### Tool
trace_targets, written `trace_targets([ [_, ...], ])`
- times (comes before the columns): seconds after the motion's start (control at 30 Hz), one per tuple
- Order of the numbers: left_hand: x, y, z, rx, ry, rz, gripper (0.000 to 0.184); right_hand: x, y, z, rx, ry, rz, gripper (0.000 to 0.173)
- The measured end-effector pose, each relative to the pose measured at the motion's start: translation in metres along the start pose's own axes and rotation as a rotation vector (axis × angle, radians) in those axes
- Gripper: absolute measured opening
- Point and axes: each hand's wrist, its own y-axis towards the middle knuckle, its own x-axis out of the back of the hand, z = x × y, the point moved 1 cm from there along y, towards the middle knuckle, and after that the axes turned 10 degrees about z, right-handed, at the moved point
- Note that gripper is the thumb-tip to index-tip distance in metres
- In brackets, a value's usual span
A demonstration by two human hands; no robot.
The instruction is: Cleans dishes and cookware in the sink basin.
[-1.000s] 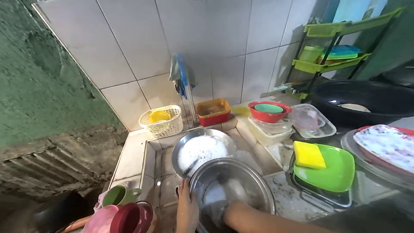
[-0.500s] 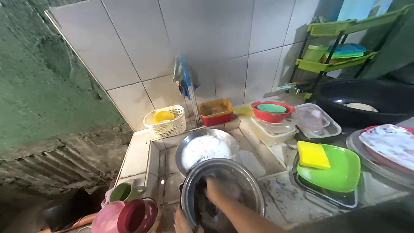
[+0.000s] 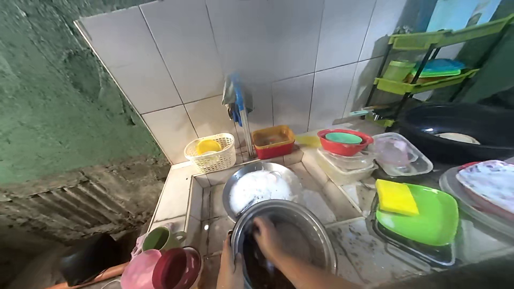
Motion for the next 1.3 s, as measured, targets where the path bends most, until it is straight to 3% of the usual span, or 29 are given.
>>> trace_targets([
  [0.07, 0.001, -0.003, -0.001, 0.028, -0.003, 0.016, 0.059, -0.008, 0.015, -0.002, -0.16, 0.617, -0.546, 0.029],
  [0.1, 0.0, -0.004, -0.002, 0.032, -0.002, 0.027, 0.06, -0.012, 0.02, -0.001, -0.191, 0.821, -0.703, 0.03],
  [0.13, -0.002, -0.003, -0.002, 0.03, 0.0, 0.039, 0.06, -0.018, 0.021, -0.001, -0.179, 0.867, -0.724, 0.031],
  [0.17, -0.002, -0.003, -0.002, 0.037, 0.009, 0.05, 0.061, -0.023, 0.016, 0.001, -0.144, 0.793, -0.614, 0.033],
  [0.27, 0.001, -0.004, -0.004, 0.095, 0.039, 0.077, 0.064, -0.03, -0.007, 0.01, -0.009, 0.364, -0.053, 0.039],
  [0.33, 0.003, -0.005, -0.004, 0.129, 0.049, 0.075, 0.065, -0.018, -0.004, 0.009, 0.082, 0.222, 0.077, 0.036],
  [0.4, 0.003, -0.007, -0.006, 0.161, 0.046, 0.088, 0.066, -0.006, 0.007, 0.006, 0.035, 0.307, -0.096, 0.032],
  [0.5, 0.0, -0.007, -0.014, 0.206, 0.05, 0.101, 0.068, -0.008, 0.026, 0.001, -0.124, 0.694, -0.556, 0.033],
  [0.53, 0.0, -0.007, -0.018, 0.217, 0.07, 0.102, 0.069, -0.013, 0.028, 0.002, -0.153, 0.708, -0.559, 0.036],
  [0.57, 0.002, -0.007, -0.02, 0.227, 0.092, 0.107, 0.069, -0.018, 0.025, 0.003, -0.173, 0.609, -0.42, 0.04],
  [0.67, 0.008, -0.003, -0.012, 0.15, 0.194, 0.062, 0.066, -0.009, -0.003, 0.003, -0.045, 0.021, 0.4, 0.04],
  [0.73, 0.013, 0.011, -0.005, 0.05, 0.298, 0.029, 0.059, 0.007, -0.02, -0.002, 0.041, -0.43, 0.815, 0.033],
  [0.8, 0.019, 0.027, -0.009, 0.054, 0.364, 0.086, 0.057, 0.022, -0.037, 0.001, 0.01, -0.795, 1.028, 0.029],
  [0.9, 0.015, 0.043, -0.017, 0.025, 0.266, 0.152, 0.053, 0.029, -0.048, 0.002, 0.128, -0.981, 1.064, 0.027],
  [1.0, 0.013, 0.044, -0.019, 0.02, 0.214, 0.164, 0.047, 0.008, -0.037, -0.011, 0.509, -0.869, 0.83, 0.021],
  [1.03, 0.012, 0.042, -0.019, 0.032, 0.208, 0.16, 0.047, -0.001, -0.027, -0.016, 0.594, -0.812, 0.686, 0.023],
  [1.07, 0.011, 0.04, -0.019, 0.05, 0.213, 0.148, 0.047, -0.006, -0.016, -0.015, 0.566, -0.773, 0.568, 0.026],
  [1.13, 0.009, 0.033, -0.021, 0.088, 0.239, 0.105, 0.049, 0.0, 0.0, -0.005, 0.296, -0.72, 0.386, 0.034],
  [1.2, 0.006, 0.024, -0.024, 0.122, 0.265, 0.062, 0.05, 0.007, 0.005, -0.006, 0.003, -0.528, 0.092, 0.038],
  [1.3, -0.002, 0.014, -0.027, 0.183, 0.224, 0.054, 0.052, -0.005, 0.009, -0.005, -0.412, 0.352, -0.536, 0.031],
])
